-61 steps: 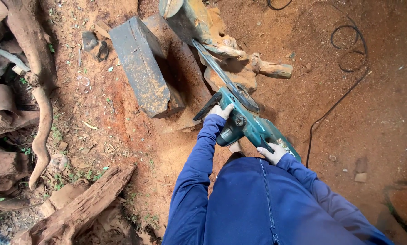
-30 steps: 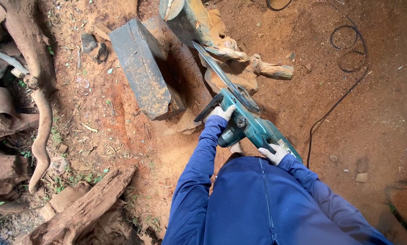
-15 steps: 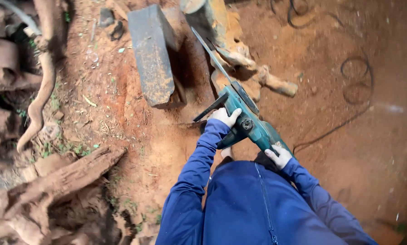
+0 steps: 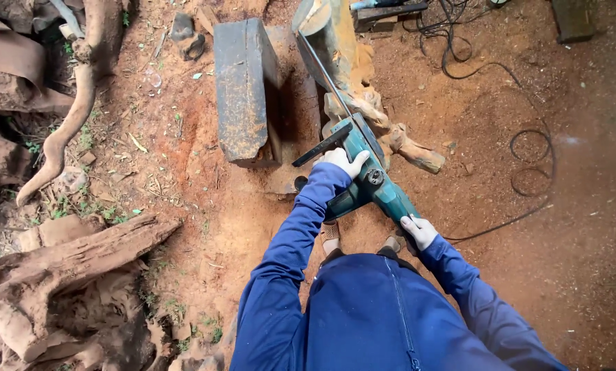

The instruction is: Carving and shaping a large piece of wood using an electric chainsaw

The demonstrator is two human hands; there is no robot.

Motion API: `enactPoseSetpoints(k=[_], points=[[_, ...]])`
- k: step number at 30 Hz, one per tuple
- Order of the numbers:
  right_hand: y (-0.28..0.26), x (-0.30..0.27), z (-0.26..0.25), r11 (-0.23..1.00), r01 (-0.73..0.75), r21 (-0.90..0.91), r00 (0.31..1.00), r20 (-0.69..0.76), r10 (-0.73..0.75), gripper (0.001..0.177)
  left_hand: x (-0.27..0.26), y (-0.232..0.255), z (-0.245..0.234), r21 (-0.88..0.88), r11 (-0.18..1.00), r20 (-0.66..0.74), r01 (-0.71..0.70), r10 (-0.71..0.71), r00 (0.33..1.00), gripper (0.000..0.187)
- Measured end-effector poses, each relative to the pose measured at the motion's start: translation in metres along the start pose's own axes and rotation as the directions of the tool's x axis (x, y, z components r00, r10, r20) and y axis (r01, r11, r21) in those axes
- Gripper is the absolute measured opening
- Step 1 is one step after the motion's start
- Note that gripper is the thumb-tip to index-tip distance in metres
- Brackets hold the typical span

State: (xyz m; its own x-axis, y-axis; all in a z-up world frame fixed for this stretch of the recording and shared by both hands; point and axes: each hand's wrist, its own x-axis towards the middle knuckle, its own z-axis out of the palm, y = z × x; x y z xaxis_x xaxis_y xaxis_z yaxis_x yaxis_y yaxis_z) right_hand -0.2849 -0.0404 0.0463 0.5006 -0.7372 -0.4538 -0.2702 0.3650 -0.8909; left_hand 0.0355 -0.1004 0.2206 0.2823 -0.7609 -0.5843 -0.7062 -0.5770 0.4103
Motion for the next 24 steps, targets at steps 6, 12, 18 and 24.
enactPoseSetpoints(k=[6, 12, 18, 24], points=[[-0.018, -0.002, 0.016, 0.999, -0.006, 0.048, 1.000, 0.006, 0.006, 0.056, 0.001, -0.005, -0.017, 0.020, 1.000, 0.024, -0.010, 0.009, 1.000, 0.091], [-0.013, 0.000, 0.026, 0.997, -0.003, 0.077, 1.000, 0.003, 0.003, 0.059, 0.003, -0.007, -0.019, 0.024, 1.000, 0.039, -0.019, 0.018, 0.999, 0.090], [-0.022, -0.001, 0.032, 0.997, -0.030, 0.076, 0.999, -0.024, 0.031, 0.060, 0.001, -0.008, -0.026, 0.019, 1.000, 0.049, -0.020, 0.019, 0.999, 0.090], [-0.015, -0.001, 0.033, 0.998, -0.047, 0.040, 0.999, -0.010, 0.047, 0.062, 0.005, -0.010, -0.023, 0.008, 1.000, 0.074, -0.016, 0.016, 0.997, 0.090]])
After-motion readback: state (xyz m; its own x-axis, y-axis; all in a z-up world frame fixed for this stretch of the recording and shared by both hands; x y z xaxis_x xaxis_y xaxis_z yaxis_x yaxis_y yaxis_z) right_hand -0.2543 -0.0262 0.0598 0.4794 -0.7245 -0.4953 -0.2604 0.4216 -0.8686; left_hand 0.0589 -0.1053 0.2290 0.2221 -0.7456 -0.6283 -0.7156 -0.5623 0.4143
